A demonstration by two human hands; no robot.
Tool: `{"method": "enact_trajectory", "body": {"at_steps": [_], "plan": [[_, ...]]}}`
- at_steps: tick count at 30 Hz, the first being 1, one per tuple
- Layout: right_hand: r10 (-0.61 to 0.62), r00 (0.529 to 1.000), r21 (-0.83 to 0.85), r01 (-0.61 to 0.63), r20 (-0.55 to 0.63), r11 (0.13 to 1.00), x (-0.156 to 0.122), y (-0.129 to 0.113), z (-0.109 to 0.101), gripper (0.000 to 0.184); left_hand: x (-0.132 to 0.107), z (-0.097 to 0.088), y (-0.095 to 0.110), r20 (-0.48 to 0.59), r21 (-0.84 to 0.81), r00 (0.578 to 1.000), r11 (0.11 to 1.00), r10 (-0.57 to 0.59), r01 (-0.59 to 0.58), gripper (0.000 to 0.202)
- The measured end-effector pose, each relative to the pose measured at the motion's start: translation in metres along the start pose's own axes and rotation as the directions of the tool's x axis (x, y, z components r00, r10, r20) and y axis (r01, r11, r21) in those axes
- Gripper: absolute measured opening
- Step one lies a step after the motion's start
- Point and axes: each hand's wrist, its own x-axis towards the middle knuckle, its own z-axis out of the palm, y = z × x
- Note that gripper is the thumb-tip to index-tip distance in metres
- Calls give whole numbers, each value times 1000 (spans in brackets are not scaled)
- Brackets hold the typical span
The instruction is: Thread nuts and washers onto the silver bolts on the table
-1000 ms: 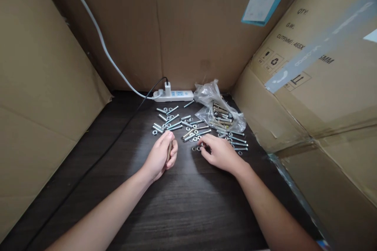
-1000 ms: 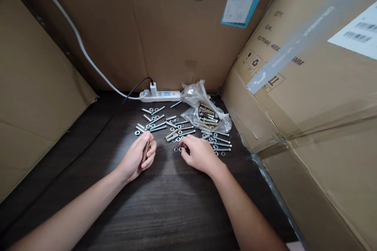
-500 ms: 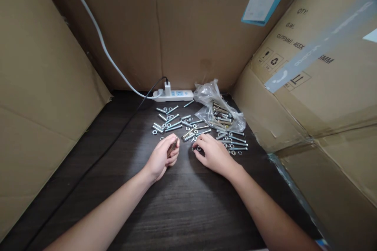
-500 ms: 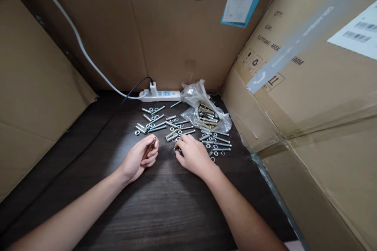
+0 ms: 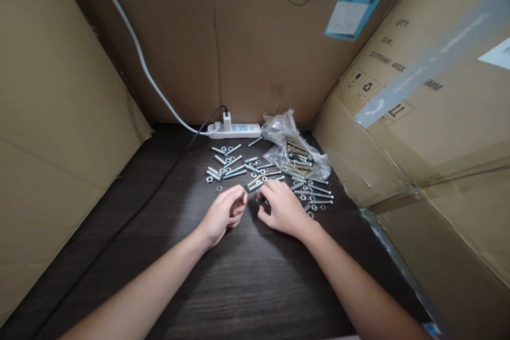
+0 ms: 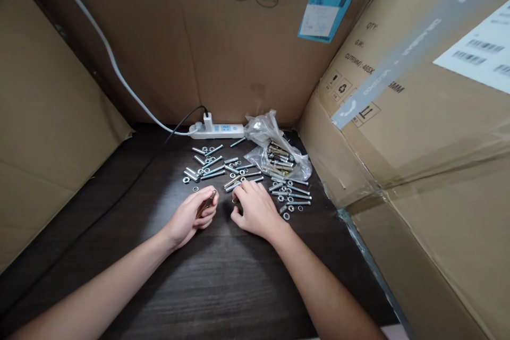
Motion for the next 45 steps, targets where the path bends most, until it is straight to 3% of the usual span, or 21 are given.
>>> {"method": "enact_trajectory", "body": {"at_steps": [11, 17, 24, 27, 31, 45], "plan": [[-4, 1000, 8, 4, 1, 1000, -1, 4, 7, 6, 0, 1, 1, -3, 1, 1000, 1000, -16, 16, 23], [-33, 999, 102, 35, -26, 994, -2, 5, 5, 5, 1, 0, 0, 3, 26, 1000, 999, -24, 24, 24], [-4, 953, 353, 116, -302, 928, -2, -4, -5, 8, -1, 3, -5, 42, 250, 999, 968, 15, -25, 25], [26, 934, 418, 135, -357, 899, -4, -11, -7, 9, -2, 6, -8, 66, 354, 996, 931, 68, -87, 23], [-6, 942, 442, 163, -336, 882, -6, -16, -7, 17, -1, 6, -11, 85, 352, 990, 927, 109, -132, 22], [-72, 959, 400, 181, -274, 899, -8, -13, -5, 31, -2, 3, -13, 36, 325, 995, 940, 92, -98, 22]]}}
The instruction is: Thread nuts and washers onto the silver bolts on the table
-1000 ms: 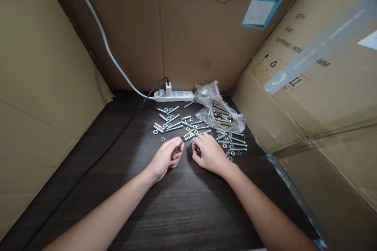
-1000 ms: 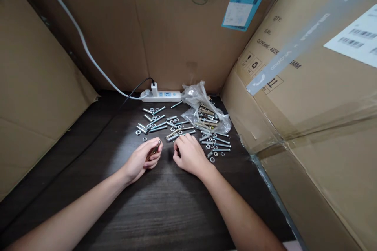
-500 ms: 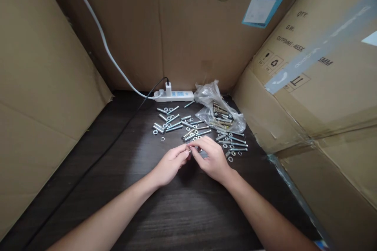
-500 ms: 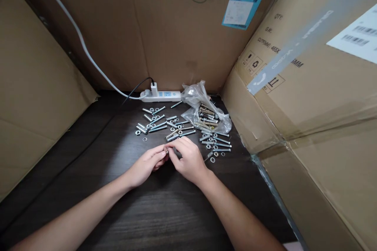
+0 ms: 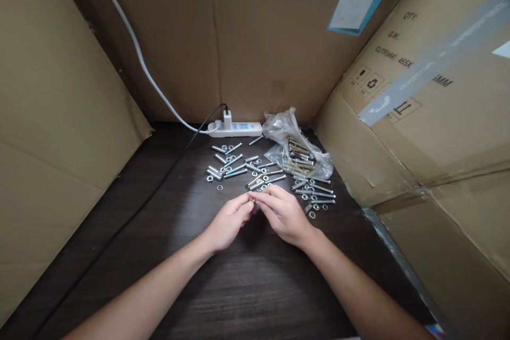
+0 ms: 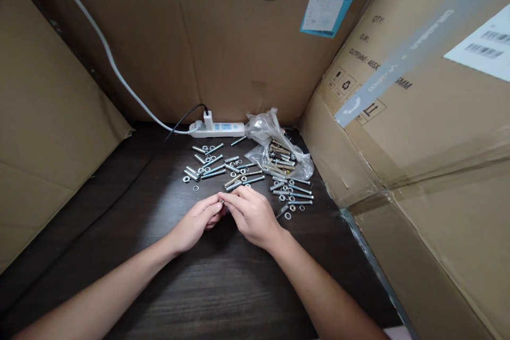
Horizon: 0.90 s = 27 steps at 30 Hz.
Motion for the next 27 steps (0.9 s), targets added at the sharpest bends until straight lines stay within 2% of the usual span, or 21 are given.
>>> {"method": "enact_trajectory", "body": {"at_steps": [4, 9, 13, 16, 23, 25, 27], "plan": [[2, 1000, 21, -2, -3, 1000, -1, -2, 2, 33, 1, 0, -1, -8, 1, 1000, 1000, -7, 7, 23], [58, 987, 130, -39, -149, 991, -2, -1, 6, 28, 2, -3, 1, 36, -29, 999, 999, -18, 19, 25], [106, 969, 116, -82, -224, 990, 0, -1, 7, 21, 1, -4, 5, 60, -76, 998, 997, -6, 11, 25], [93, 979, 78, -80, -181, 994, 1, -1, 8, 23, 0, -3, 7, 56, -83, 998, 997, 4, 1, 27], [-7, 999, -107, 11, 36, 994, -2, 1, 7, 38, 2, -4, 5, 7, -89, 999, 995, -32, 32, 34], [-3, 999, -102, 7, 43, 995, -2, 2, 7, 38, 3, -5, 3, 11, -73, 999, 997, -35, 36, 35], [27, 1000, -40, -27, 1, 999, -2, 3, 7, 34, 4, -5, 2, 28, -45, 999, 998, -30, 32, 36]]}}
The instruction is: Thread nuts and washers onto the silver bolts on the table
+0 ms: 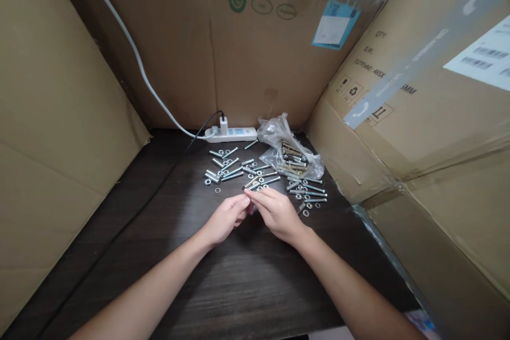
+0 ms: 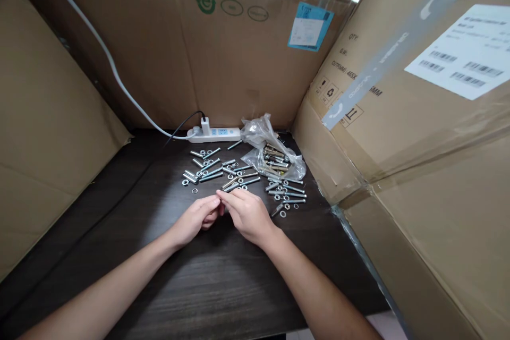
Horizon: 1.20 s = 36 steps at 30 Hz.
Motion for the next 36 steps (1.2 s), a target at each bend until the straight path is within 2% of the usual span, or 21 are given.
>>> {"method": "enact_trajectory", "body": {"at_steps": [3, 6, 8, 12, 18, 22, 30, 36], "plan": [[53, 998, 155, -47, -35, 987, 0, 3, -1, 28, -1, 1, 1, 10, 34, 1000, 999, 4, -4, 39], [20, 1000, 266, -19, -1, 964, 1, 6, -4, 25, -4, 3, 5, 5, 43, 1000, 999, -1, 1, 43], [-13, 1000, 279, 8, 17, 960, 1, 7, -6, 26, -4, 4, 6, 4, 36, 1000, 999, -13, 13, 45], [-42, 998, 217, 33, 41, 976, 1, 5, -7, 30, -4, 4, 5, -4, -1, 1000, 1000, -25, 25, 44], [-38, 998, 34, 36, 51, 999, -1, 0, -4, 34, -3, 0, 3, 20, -72, 999, 996, -51, 52, 40], [-33, 999, 38, 31, 41, 999, 0, -3, -4, 33, -3, 1, 5, 44, -33, 997, 997, -61, 62, 44], [-24, 986, -213, 59, 162, 975, 2, -8, -10, 36, -1, 2, 3, 8, 25, 998, 998, -59, 58, 44], [-25, 976, -250, 80, 218, 965, 1, -8, -9, 38, -2, 3, 6, 29, 37, 997, 997, -67, 66, 44]]}}
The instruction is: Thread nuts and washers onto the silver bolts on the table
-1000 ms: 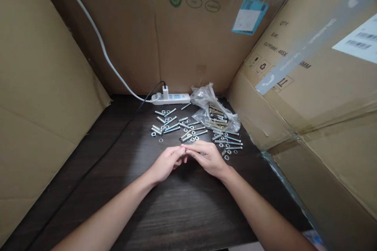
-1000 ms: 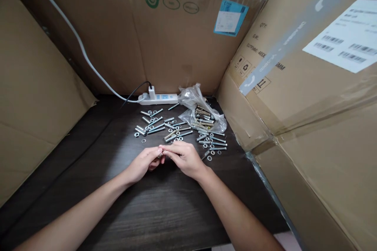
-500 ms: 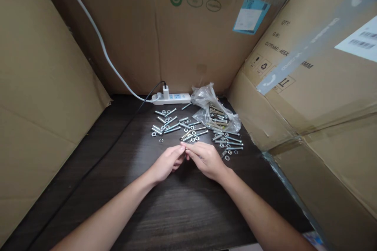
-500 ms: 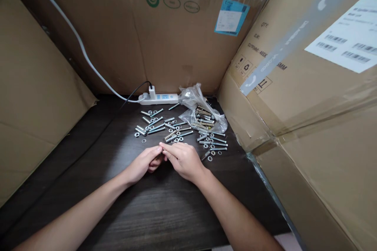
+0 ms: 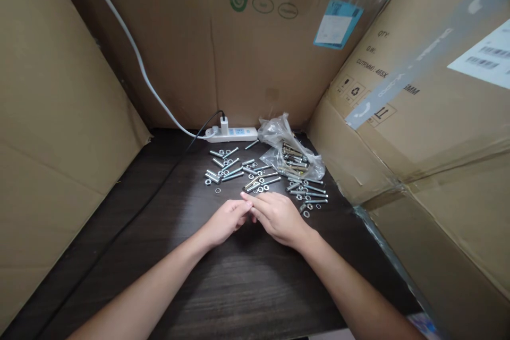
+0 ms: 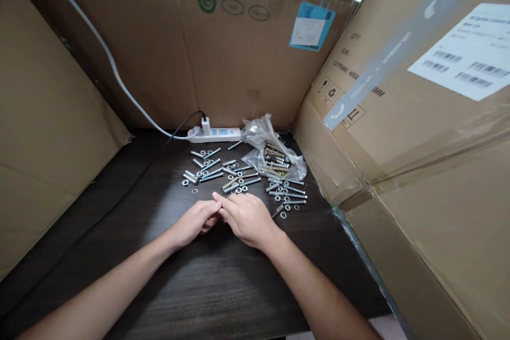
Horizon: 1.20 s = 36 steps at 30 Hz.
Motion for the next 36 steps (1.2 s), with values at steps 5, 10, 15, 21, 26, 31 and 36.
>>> {"method": "enact_trajectory", "body": {"at_steps": [5, 10, 15, 21, 26, 31, 36], "plan": [[14, 999, 6, -14, -43, 1000, 1, -4, 4, 41, 1, 0, 0, -53, -80, 998, 997, -15, 10, 39], [59, 992, 132, -44, -110, 990, 1, -2, 9, 40, 2, -2, -2, -48, -141, 998, 990, -31, 24, 31], [201, 955, 482, -73, -219, 873, 2, 0, 17, 26, -2, -1, 1, -17, -154, 999, 988, 29, -31, 17], [428, 885, 782, -133, -183, 608, 6, -19, 26, 17, -4, 2, 1, -125, -150, 978, 971, 168, -186, 14], [507, 841, 850, -117, -190, 513, 6, -37, 29, 15, -7, 9, 2, -237, -173, 938, 939, 252, -296, 16], [525, 821, 847, -100, -226, 521, 7, -47, 28, 15, -9, 20, 4, -363, -160, 892, 925, 270, -346, 15], [499, 863, 900, -151, -81, 409, 6, -44, 32, 18, -4, 30, 0, -406, -361, 908, 896, 99, -259, 22]]}}
